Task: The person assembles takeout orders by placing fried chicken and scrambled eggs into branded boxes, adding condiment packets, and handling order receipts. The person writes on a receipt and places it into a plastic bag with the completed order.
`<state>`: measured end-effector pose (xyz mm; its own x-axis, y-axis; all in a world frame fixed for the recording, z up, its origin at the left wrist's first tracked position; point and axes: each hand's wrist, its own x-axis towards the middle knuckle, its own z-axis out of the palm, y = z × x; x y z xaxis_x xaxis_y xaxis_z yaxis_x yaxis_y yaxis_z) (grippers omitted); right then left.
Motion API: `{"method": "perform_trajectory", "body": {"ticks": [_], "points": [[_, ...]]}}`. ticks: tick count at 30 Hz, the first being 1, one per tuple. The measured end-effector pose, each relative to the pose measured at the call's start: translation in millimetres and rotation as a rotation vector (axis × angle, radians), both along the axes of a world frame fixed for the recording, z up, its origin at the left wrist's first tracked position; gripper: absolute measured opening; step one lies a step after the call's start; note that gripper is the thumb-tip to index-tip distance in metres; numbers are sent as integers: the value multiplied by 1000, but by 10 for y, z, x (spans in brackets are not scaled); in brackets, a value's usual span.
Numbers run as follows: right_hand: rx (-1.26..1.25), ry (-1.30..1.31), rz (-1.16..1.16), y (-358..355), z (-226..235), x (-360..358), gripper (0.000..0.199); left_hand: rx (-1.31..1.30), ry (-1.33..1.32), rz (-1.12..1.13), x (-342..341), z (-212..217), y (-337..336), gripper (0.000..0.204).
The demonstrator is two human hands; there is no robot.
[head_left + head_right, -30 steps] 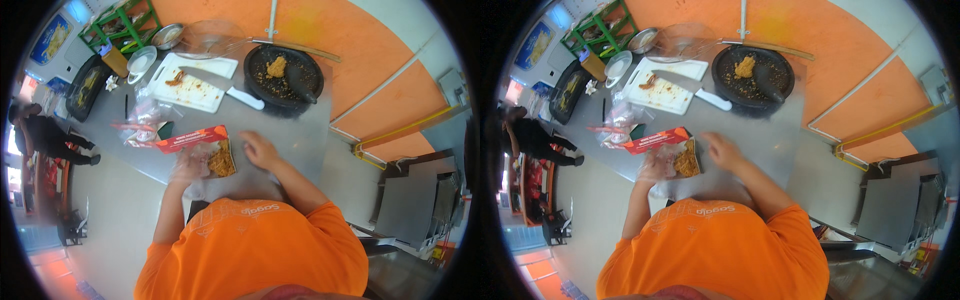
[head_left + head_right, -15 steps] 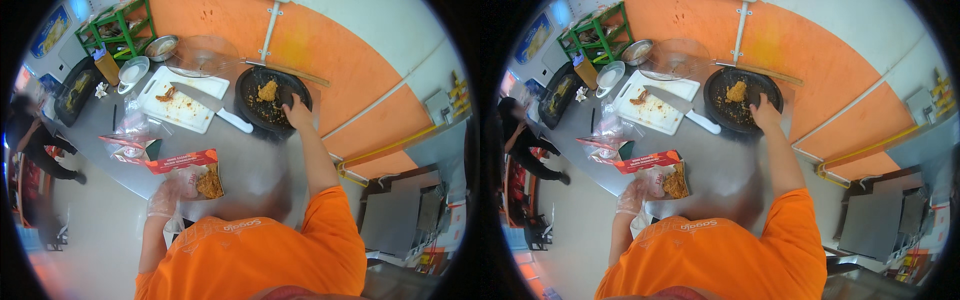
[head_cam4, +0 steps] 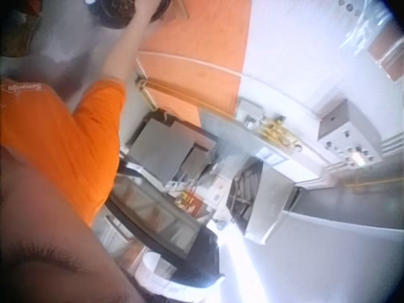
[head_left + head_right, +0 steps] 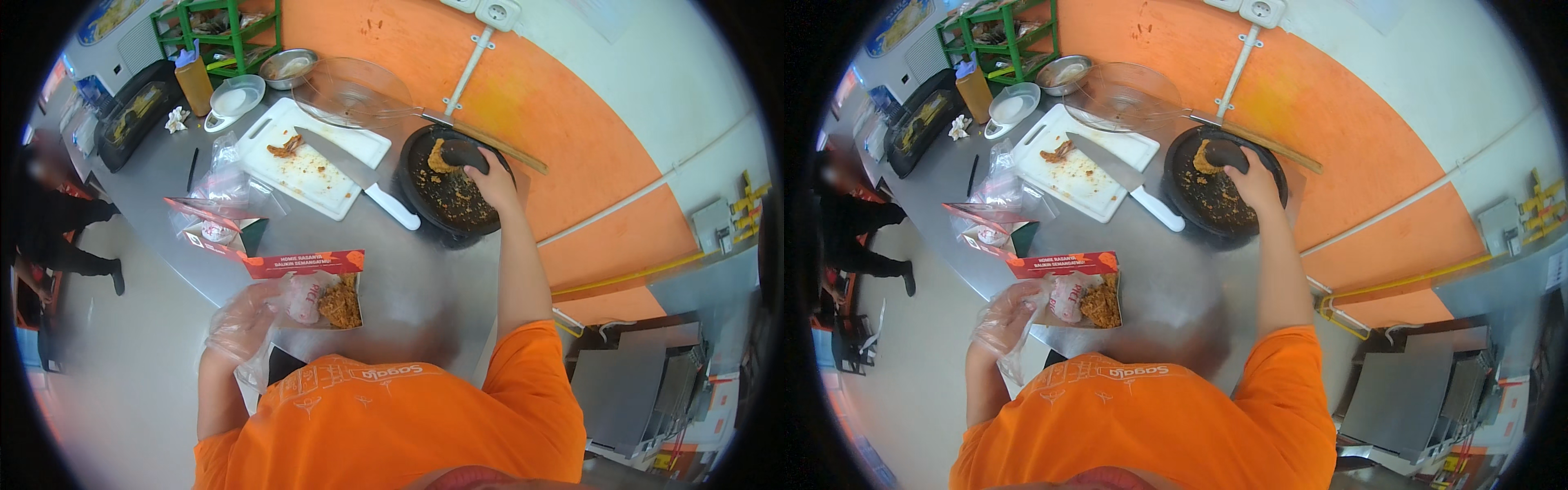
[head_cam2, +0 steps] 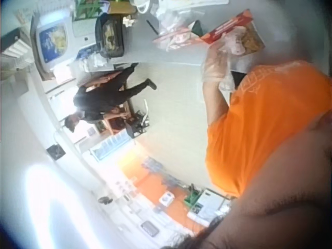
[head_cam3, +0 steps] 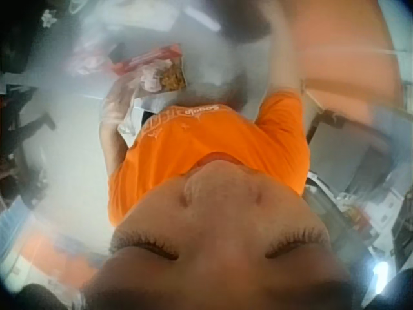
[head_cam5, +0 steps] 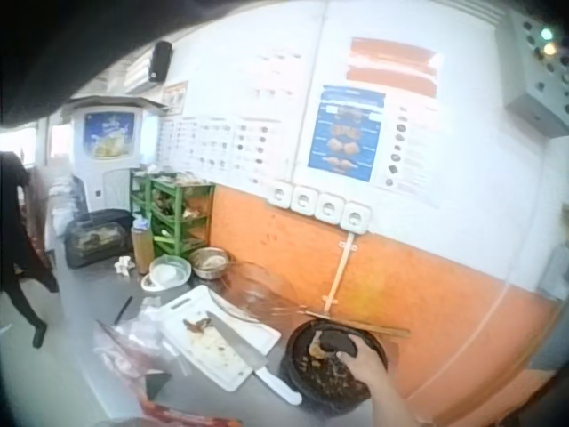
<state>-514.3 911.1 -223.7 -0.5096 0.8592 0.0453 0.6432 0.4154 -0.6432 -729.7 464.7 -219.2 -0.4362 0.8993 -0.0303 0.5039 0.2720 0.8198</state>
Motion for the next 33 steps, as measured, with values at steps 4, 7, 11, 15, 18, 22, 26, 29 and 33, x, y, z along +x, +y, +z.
{"method": "perform_trajectory", "body": {"ticks": [4, 7, 11, 15, 18, 22, 26, 29, 33], "points": [[114, -345, 20, 145, 74, -308, 64, -55, 58, -58, 63, 10, 77, 29], [174, -373, -39, 102, 14, -402, 69, -45, 108, -70, 39, 42, -7, 31], [296, -160, -3, 130, 170, -317, 66, -5, -73, 18, -19, 106, -247, 30], [531, 56, 8, 81, 469, -166, 55, 183, -423, 174, -45, 182, -371, 29], [620, 308, -146, -187, 379, -160, 53, 262, -587, 317, 9, 310, -323, 29], [300, -525, -30, -429, -103, -493, 62, 383, -679, 343, 238, 546, -183, 30], [234, -473, 110, 31, 71, -448, 58, 324, -721, 323, 282, 622, -41, 29], [390, -232, 69, 129, 149, -391, 58, 298, -713, 343, 234, 617, -158, 30], [450, -131, -134, -25, -81, -562, 60, 290, -800, 395, 0, 516, -277, 30]]}}
